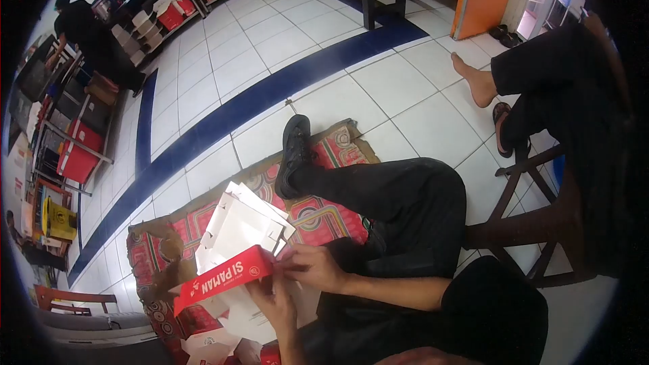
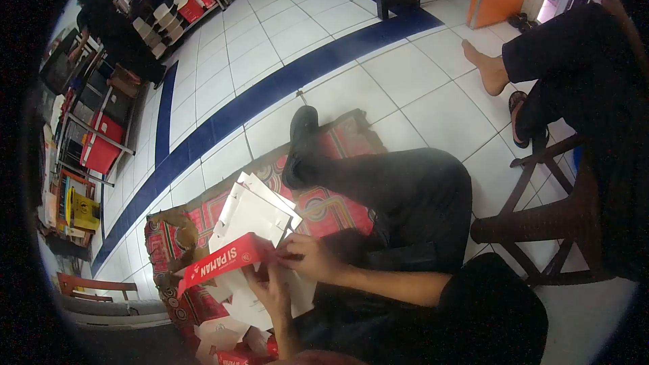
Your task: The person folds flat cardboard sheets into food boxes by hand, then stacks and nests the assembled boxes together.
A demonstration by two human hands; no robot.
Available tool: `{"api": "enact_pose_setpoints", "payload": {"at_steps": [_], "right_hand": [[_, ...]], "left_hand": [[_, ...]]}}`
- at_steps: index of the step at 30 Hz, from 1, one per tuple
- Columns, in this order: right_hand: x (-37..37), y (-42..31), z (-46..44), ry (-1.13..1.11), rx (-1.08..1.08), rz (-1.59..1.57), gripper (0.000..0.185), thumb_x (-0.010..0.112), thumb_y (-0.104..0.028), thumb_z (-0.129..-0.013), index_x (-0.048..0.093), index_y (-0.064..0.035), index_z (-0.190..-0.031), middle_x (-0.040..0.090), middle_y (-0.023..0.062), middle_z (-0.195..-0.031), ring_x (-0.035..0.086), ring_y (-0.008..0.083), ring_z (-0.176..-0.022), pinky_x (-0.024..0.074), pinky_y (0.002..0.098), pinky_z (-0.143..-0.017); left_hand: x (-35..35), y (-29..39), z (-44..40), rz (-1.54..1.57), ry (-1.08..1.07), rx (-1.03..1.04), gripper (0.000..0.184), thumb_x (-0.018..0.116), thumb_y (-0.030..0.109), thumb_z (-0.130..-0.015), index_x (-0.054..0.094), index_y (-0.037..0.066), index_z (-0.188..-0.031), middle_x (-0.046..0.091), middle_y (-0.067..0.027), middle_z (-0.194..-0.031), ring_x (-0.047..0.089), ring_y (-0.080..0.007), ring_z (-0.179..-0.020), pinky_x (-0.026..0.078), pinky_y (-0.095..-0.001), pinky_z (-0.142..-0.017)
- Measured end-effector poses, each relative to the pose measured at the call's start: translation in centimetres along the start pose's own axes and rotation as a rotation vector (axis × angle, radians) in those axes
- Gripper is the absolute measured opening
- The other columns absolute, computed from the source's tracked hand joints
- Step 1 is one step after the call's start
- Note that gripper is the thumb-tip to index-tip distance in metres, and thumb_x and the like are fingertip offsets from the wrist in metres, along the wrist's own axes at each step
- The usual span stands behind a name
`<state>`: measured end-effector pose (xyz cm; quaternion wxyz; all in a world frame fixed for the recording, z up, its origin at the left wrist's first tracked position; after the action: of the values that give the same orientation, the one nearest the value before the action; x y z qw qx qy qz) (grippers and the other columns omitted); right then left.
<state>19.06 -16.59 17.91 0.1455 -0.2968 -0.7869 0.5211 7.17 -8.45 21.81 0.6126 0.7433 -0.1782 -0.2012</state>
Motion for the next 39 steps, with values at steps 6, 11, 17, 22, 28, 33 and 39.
{"api": "enact_pose_setpoints", "payload": {"at_steps": [6, 11, 17, 22, 28, 33, 39], "right_hand": [[0.0, 2.1, 0.1, 0.023, 0.406, -0.408, 0.068, 0.091, -0.009, -0.088, 0.056, -0.0037, -0.146, 0.062, 0.0075, -0.11, 0.072, 0.0172, -0.099, 0.0617, 0.0341, -0.084], [-0.3, 5.2, 0.0, -0.077, 0.54, -0.426, 0.066, 0.087, -0.01, -0.094, 0.05, 0.0005, -0.147, 0.066, 0.0059, -0.109, 0.073, 0.0154, -0.092, 0.0636, 0.0324, -0.076], [-0.5, 9.0, 0.8, -0.025, 0.721, -0.625, 0.056, 0.084, -0.015, -0.097, 0.056, -0.0017, -0.143, 0.071, 0.0032, -0.103, 0.071, 0.0133, -0.082, 0.0601, 0.0292, -0.071], [-0.3, 9.9, 0.9, -0.16, 0.819, -0.593, 0.056, 0.082, -0.023, -0.1, 0.059, -0.0025, -0.146, 0.071, 0.0031, -0.107, 0.07, 0.0116, -0.092, 0.0566, 0.027, -0.074], [-2.3, 9.8, -0.2, 0.064, 0.304, 0.033, 0.056, 0.075, -0.025, -0.105, 0.056, -0.0044, -0.154, 0.06, 0.0126, -0.142, 0.068, 0.0172, -0.112, 0.0552, 0.0324, -0.093], [-4.1, 5.8, -0.5, 0.172, 0.214, -0.012, 0.056, 0.068, -0.02, -0.109, 0.044, -0.0065, -0.158, 0.047, 0.0164, -0.155, 0.062, 0.0225, -0.128, 0.0536, 0.038, -0.107], [-2.5, 6.4, 0.1, -0.068, 0.33, -0.191, 0.066, 0.068, -0.016, -0.108, 0.033, -0.009, -0.164, 0.049, 0.0119, -0.151, 0.055, 0.0215, -0.138, 0.0509, 0.0395, -0.112]], "left_hand": [[0.3, -2.8, 1.1, -0.004, -0.224, -0.185, 0.046, 0.059, 0.002, -0.109, 0.047, 0.002, -0.153, 0.066, -0.0181, -0.133, 0.067, -0.0243, -0.123, 0.054, -0.0332, -0.101], [1.5, 5.3, 0.8, -0.843, -0.512, 0.26, 0.084, 0.094, 0.01, -0.07, 0.054, 0.005, -0.144, 0.068, -0.0193, -0.13, 0.065, -0.0459, -0.123, 0.053, -0.0508, -0.106], [-3.8, 0.3, 2.0, -1.062, -0.581, -0.005, 0.064, 0.081, 0.007, -0.076, 0.064, 0.013, -0.137, 0.069, -0.0139, -0.136, 0.065, -0.0382, -0.127, 0.047, -0.0549, -0.111], [-4.9, 1.9, 1.2, -1.072, -0.463, 0.247, 0.043, 0.073, 0.003, -0.082, 0.071, 0.01, -0.124, 0.074, -0.0135, -0.122, 0.069, -0.0388, -0.118, 0.046, -0.056, -0.111], [-4.9, 1.1, 0.8, -1.045, -0.394, 0.047, 0.015, 0.071, 0.008, -0.093, 0.073, 0.012, -0.108, 0.077, -0.0145, -0.102, 0.074, -0.0403, -0.093, 0.057, -0.0502, -0.078], [-3.9, 2.2, -0.1, -1.052, -0.271, 0.112, 0.012, 0.069, 0.012, -0.1, 0.074, 0.012, -0.11, 0.077, -0.0141, -0.103, 0.075, -0.0398, -0.09, 0.058, -0.0493, -0.075], [-1.7, 2.5, -0.4, -0.832, -0.33, 0.207, 0.021, 0.064, 0.011, -0.104, 0.073, 0.01, -0.123, 0.075, -0.0165, -0.115, 0.073, -0.0422, -0.102, 0.058, -0.049, -0.085]]}}
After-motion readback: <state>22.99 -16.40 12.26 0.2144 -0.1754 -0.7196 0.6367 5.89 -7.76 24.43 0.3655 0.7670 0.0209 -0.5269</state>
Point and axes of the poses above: each hand's wrist, its own z-axis away from the middle knuckle, its own x-axis out of the palm, y = z × x, the point moved 8 cm from there along -z, towards the middle knuckle
